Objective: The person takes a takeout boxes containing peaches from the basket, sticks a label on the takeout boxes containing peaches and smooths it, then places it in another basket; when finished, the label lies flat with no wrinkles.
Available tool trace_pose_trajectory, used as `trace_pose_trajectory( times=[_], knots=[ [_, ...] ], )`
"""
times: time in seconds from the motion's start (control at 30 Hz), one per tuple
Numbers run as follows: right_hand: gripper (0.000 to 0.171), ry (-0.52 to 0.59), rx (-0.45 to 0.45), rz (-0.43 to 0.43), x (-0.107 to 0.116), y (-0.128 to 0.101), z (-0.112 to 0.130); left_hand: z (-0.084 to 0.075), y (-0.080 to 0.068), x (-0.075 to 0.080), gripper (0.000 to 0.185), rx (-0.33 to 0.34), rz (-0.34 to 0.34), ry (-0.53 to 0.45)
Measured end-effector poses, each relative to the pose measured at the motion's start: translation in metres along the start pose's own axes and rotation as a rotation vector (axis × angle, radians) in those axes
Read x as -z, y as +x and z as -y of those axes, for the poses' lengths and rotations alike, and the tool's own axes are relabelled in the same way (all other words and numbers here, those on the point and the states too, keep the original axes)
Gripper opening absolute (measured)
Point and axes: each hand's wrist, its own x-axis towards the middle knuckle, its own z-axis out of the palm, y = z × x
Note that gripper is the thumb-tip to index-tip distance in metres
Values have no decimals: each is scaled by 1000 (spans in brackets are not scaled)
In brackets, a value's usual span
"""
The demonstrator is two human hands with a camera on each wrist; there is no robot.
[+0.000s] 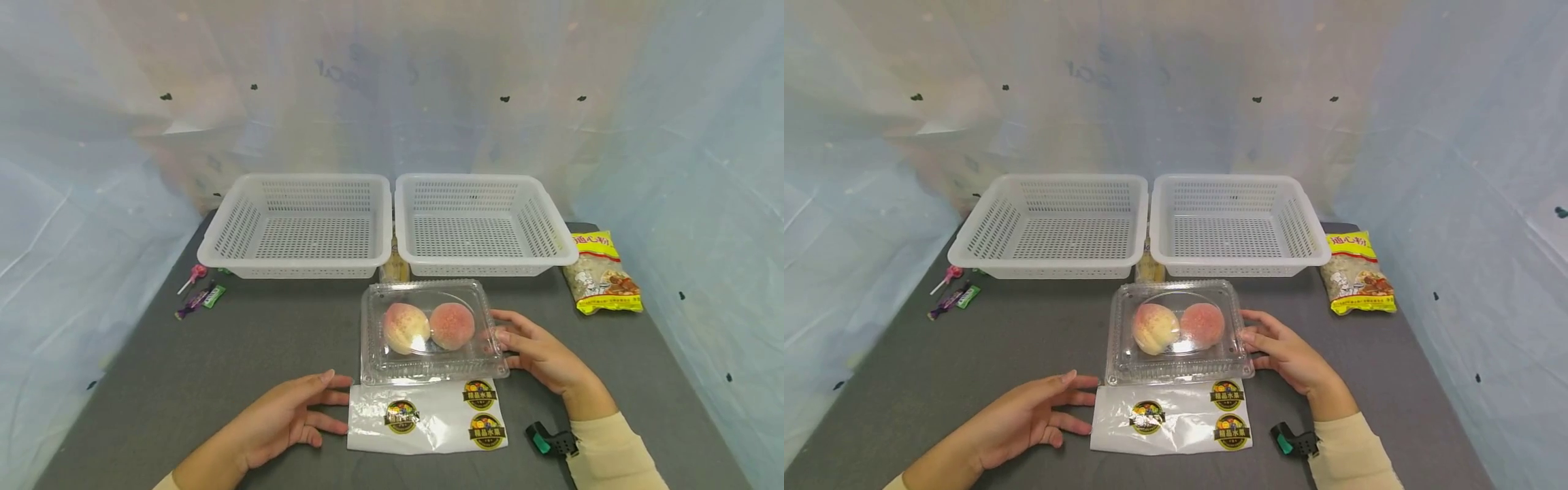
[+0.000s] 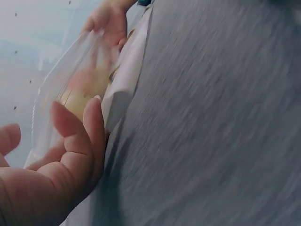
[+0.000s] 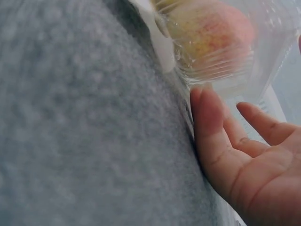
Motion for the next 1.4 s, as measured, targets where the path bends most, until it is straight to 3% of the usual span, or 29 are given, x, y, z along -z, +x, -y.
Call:
trace_pose_trajectory(
  times=[0.17, 0.33, 0.43, 0.63, 0.7, 0.83, 0.93, 1.1, 1.23, 1.4],
  knots=[
    [63, 4, 3, -7, 1, -1, -1, 9, 3, -12, 57, -1, 32, 62],
    [61, 0, 11, -15, 2, -1, -1, 13, 4, -25, 43, -97, 4, 212],
    [59, -9, 21, -17, 2, -3, 2, 14, 1, -31, 39, -147, 11, 205],
    [53, -8, 54, -117, 4, -8, 17, 12, -3, -45, 41, -284, 170, 152],
    [50, 5, 82, -156, 4, -7, 23, 12, -3, -52, 39, -351, 230, 163],
    [41, 20, 152, -192, 4, -7, 39, 12, -2, -66, 31, -520, 272, 197],
    [38, 27, 202, -199, 4, -7, 53, 8, 0, -76, 23, -671, 196, 298],
    [39, 57, 300, -189, 3, -4, 79, -6, 4, -85, 19, -845, -29, 518],
    [39, 73, 376, -181, -1, -1, 99, -25, 8, -86, 22, -860, -117, 571],
    [38, 54, 454, -216, -9, 1, 124, -56, 19, -83, 25, -871, -133, 513]
  ],
)
